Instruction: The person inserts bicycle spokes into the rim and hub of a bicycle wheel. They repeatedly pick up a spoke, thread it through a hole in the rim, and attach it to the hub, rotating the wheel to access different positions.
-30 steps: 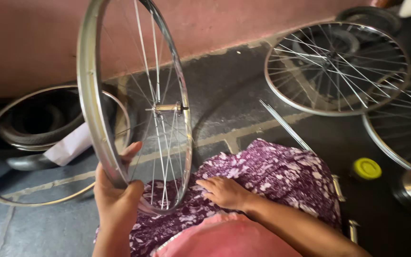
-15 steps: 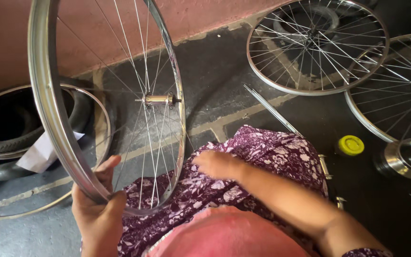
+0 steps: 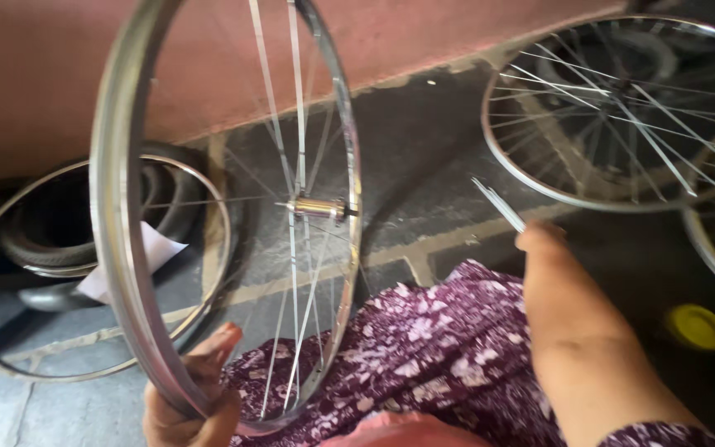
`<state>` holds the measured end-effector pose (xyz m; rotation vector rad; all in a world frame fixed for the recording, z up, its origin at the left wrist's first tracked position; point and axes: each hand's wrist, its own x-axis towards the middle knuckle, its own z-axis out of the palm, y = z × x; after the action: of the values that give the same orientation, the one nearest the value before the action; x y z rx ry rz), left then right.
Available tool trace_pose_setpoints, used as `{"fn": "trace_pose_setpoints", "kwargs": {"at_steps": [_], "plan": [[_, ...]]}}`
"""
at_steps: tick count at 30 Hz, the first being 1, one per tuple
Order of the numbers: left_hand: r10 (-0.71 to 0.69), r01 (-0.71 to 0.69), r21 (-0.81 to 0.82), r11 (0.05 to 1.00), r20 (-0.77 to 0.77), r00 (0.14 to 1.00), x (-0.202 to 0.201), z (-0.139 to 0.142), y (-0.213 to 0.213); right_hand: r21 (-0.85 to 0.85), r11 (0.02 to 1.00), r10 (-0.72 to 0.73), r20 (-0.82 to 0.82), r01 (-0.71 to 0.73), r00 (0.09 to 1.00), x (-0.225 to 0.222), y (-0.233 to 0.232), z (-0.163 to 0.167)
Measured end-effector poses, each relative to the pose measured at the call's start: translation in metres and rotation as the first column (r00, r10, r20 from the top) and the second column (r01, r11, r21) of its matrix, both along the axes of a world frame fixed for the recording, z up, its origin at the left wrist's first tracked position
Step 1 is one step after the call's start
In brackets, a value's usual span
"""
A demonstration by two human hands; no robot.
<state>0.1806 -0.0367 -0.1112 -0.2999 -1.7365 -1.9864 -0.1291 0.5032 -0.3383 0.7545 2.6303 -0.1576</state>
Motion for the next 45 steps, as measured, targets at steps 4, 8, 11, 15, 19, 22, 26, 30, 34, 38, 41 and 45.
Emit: {"fn": "trace_pose_setpoints", "kwargs": {"at_steps": [4, 8, 11, 15, 19, 22, 26, 30, 34, 38, 41, 45], "plan": [[-0.057, 0.056, 0.037, 0.998, 0.014, 0.998, -0.019, -0.004, -0.001, -0.072, 0.976, -0.207, -0.009, 0.206, 0.978, -0.015, 0.013, -0.011], [-0.151, 0.151, 0.004, 0.989, 0.027, 0.988, -0.042, -0.003, -0.003, -0.08, 0.977, -0.201, -0.003, 0.2, 0.98, -0.033, 0.024, -0.01], [0.006, -0.009, 0.027, 1.0, 0.109, 0.994, -0.044, 0.003, 0.0, -0.081, 0.975, -0.204, 0.015, 0.205, 0.979, -0.038, 0.03, -0.017], [0.268, -0.244, -0.12, 0.962, 0.266, 0.926, -0.04, 0.019, 0.006, -0.064, 0.972, -0.223, 0.038, 0.225, 0.974, -0.042, 0.039, -0.027], [0.215, -0.207, -0.059, 0.977, 0.238, 0.947, -0.042, 0.032, 0.016, -0.084, 0.974, -0.217, -0.06, 0.211, 0.974, -0.042, 0.047, -0.019], [0.28, -0.268, -0.082, 0.96, 0.24, 0.93, -0.041, 0.041, 0.021, -0.111, 0.975, -0.207, -0.169, 0.19, 0.963, -0.044, 0.042, 0.005], [0.263, -0.251, -0.079, 0.965, 0.253, 0.931, -0.038, 0.049, 0.018, -0.325, 0.941, -0.131, -0.606, -0.094, 0.785, -0.038, -0.005, 0.064], [0.279, -0.272, -0.067, 0.96, 0.292, 0.915, -0.032, 0.051, 0.008, -0.852, 0.238, -0.627, -0.502, -0.467, 0.596, -0.001, -0.074, 0.124], [0.264, -0.272, -0.021, 0.962, 0.321, 0.91, -0.032, 0.051, -0.003, -0.763, 0.044, -0.623, -0.526, -0.645, 0.579, 0.052, -0.134, 0.158], [0.25, -0.268, 0.001, 0.963, 0.354, 0.901, -0.035, 0.048, -0.015, -0.578, 0.184, -0.521, -0.743, -0.795, 0.42, 0.069, -0.153, 0.173], [0.229, -0.247, 0.009, 0.969, 0.338, 0.913, -0.036, 0.043, -0.021, -0.553, 0.023, -0.661, -0.634, -0.833, 0.402, 0.067, -0.146, 0.174], [0.237, -0.258, 0.012, 0.966, 0.353, 0.905, -0.04, 0.04, -0.024, -0.62, -0.099, -0.797, -0.419, -0.778, 0.435, 0.058, -0.138, 0.169]]}}
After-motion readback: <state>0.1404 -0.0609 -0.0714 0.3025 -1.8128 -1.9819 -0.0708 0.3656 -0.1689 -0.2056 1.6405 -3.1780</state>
